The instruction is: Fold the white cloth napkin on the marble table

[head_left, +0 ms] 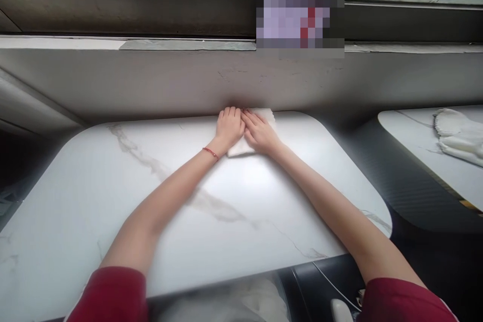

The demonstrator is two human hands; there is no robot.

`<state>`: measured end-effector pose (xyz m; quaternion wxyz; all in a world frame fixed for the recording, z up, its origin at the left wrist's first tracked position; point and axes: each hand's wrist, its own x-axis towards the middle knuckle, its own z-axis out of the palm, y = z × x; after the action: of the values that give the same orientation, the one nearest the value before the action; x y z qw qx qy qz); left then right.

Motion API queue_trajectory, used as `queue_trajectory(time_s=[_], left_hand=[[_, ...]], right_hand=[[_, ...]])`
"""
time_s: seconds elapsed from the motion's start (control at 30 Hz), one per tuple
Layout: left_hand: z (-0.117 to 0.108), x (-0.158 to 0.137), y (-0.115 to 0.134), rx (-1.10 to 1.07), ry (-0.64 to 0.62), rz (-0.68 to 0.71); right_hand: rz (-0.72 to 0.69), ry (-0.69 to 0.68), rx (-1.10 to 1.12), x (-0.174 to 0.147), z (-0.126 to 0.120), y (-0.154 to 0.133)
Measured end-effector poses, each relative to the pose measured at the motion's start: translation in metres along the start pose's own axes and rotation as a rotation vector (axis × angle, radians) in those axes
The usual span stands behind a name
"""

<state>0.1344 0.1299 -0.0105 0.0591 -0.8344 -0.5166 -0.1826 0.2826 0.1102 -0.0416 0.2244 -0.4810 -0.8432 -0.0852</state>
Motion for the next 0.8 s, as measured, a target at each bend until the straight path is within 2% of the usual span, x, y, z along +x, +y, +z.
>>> queue_trajectory(time_s=[0.23, 0.37, 0.57, 0.8], left_hand=[[-0.005, -0.008, -0.001, -0.088, -0.074, 0.019], [-0.007, -0.018, 0.004, -0.083, -0.099, 0.046], [-0.01, -0.041, 0.024, -0.095, -0.089, 0.219], [-0.02, -0.084, 0.073, -0.074, -0.162, 0.381]], right_hand=[[0.016, -0.054, -0.015, 0.002, -0.002, 0.0], [0.008, -0.105, -0.04, -0.011, -0.011, -0.004], [-0.003, -0.106, -0.053, -0.062, -0.03, -0.014], [0.02, -0.08, -0.092, -0.141, -0.072, -0.04]])
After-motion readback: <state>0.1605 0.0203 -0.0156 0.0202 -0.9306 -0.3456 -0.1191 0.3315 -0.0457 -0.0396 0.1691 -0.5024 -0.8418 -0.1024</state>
